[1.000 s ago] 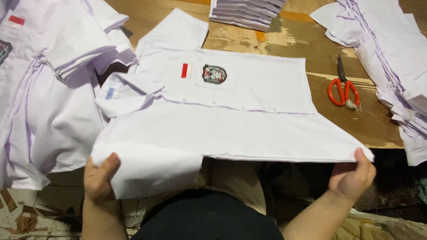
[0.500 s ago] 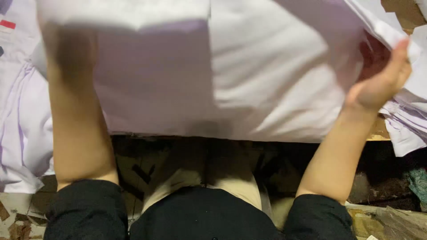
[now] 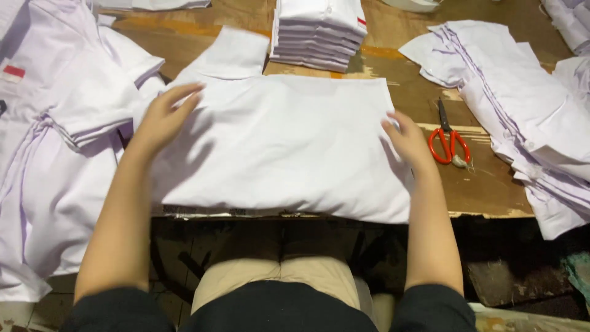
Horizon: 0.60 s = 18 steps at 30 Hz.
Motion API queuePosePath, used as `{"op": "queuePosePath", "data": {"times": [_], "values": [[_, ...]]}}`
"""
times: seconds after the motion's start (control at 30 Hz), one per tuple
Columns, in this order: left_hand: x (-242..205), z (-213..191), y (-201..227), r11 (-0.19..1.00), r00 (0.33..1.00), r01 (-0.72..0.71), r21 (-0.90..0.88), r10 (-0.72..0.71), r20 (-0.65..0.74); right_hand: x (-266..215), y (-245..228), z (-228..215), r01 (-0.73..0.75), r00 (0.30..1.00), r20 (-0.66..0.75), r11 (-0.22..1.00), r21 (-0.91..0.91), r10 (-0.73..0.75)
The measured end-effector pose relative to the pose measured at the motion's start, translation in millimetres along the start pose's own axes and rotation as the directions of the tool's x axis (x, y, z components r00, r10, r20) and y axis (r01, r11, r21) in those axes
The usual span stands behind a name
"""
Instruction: Folding a white collared shirt precisely on a wooden workbench in a factory setting.
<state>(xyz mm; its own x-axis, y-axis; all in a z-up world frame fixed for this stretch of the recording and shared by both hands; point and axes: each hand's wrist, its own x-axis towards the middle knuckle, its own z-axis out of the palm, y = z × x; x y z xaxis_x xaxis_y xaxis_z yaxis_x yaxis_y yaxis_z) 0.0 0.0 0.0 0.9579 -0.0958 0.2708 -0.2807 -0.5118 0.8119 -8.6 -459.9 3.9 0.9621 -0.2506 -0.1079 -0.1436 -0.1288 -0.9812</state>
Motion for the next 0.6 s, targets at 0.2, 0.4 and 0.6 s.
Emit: {"op": "queuePosePath", "data": {"times": [0.2, 0.4, 0.6], "values": [[-144, -29, 23, 0.894, 0.866, 0.441, 0.073, -0.403, -0.294, -76, 44, -90, -0.133, 0.988, -0.143, 0.8, -0.585, 0.059], [-194, -5, -37, 0.791, 0.849, 0.528, 0.309, -0.485, -0.21, -120, 138, -125, -0.17, 0.958, -0.286, 0.847, -0.503, 0.023], [-170, 3, -30, 0.926, 0.954, 0.297, 0.233, -0.296, -0.039, -132, 118, -101, -0.143, 0.958, -0.286, 0.878, -0.457, 0.007]]}}
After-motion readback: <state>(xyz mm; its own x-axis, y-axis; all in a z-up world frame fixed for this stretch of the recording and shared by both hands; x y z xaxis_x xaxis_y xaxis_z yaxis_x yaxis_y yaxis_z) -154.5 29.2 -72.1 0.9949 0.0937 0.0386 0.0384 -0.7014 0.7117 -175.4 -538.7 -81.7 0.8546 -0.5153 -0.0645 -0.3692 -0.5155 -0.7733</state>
